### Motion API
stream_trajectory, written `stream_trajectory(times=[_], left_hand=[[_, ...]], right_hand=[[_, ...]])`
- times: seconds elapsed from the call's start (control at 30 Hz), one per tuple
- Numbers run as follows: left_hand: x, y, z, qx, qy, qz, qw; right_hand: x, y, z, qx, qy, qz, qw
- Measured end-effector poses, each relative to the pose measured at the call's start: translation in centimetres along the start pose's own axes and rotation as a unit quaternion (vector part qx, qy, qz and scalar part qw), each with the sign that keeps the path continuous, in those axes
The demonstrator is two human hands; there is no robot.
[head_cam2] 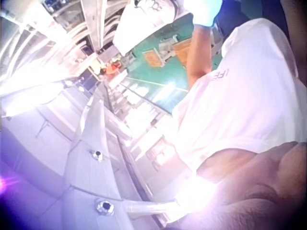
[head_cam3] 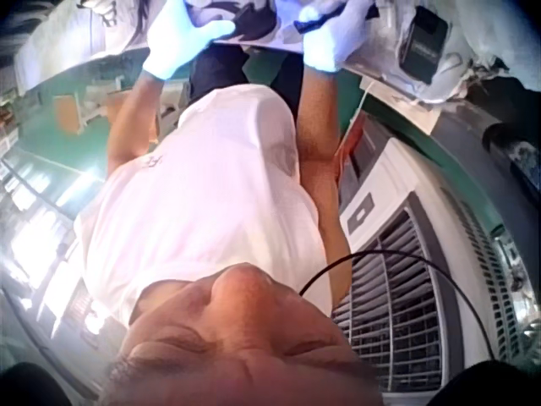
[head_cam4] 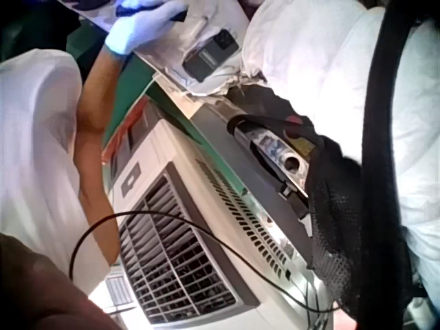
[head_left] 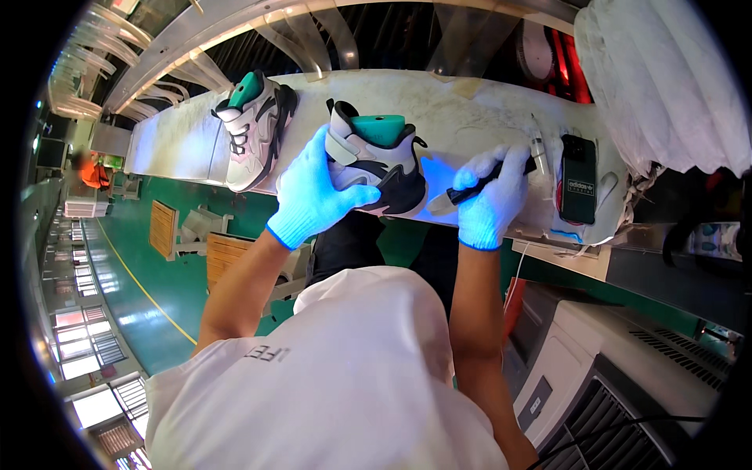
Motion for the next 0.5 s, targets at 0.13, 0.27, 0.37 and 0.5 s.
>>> stream_trajectory(times=[0.13, 0.27, 0.37, 0.5], left_hand=[[0.3, -0.1, 0.1, -0.034, -0.002, 0.024, 0.999], [0.3, -0.1, 0.6, -0.029, -0.020, 0.005, 0.999], [0.6, 0.3, 0.0, 0.010, 0.041, 0.038, 0.998], [1.5, -0.5, -0.8, 0.008, 0.061, 0.045, 0.997]], right_hand=[[-0.5, 2.1, 1.9, -0.053, 0.009, -0.060, 0.997], [-0.7, 2.1, 4.0, 0.028, -0.022, -0.035, 0.999], [-2.3, 2.4, 4.9, 0.114, -0.047, 0.032, 0.992], [-6.8, -2.1, 3.9, 0.218, -0.084, 0.037, 0.972]])
Point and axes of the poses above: each hand's wrist, its own x-axis away from the middle knuckle, its own y-axis out of the palm, z = x × y, the point moved 3 cm from there along -x, towards the middle knuckle, and after that the axes turned 9 degrees about -y, right-handed, at the moved point
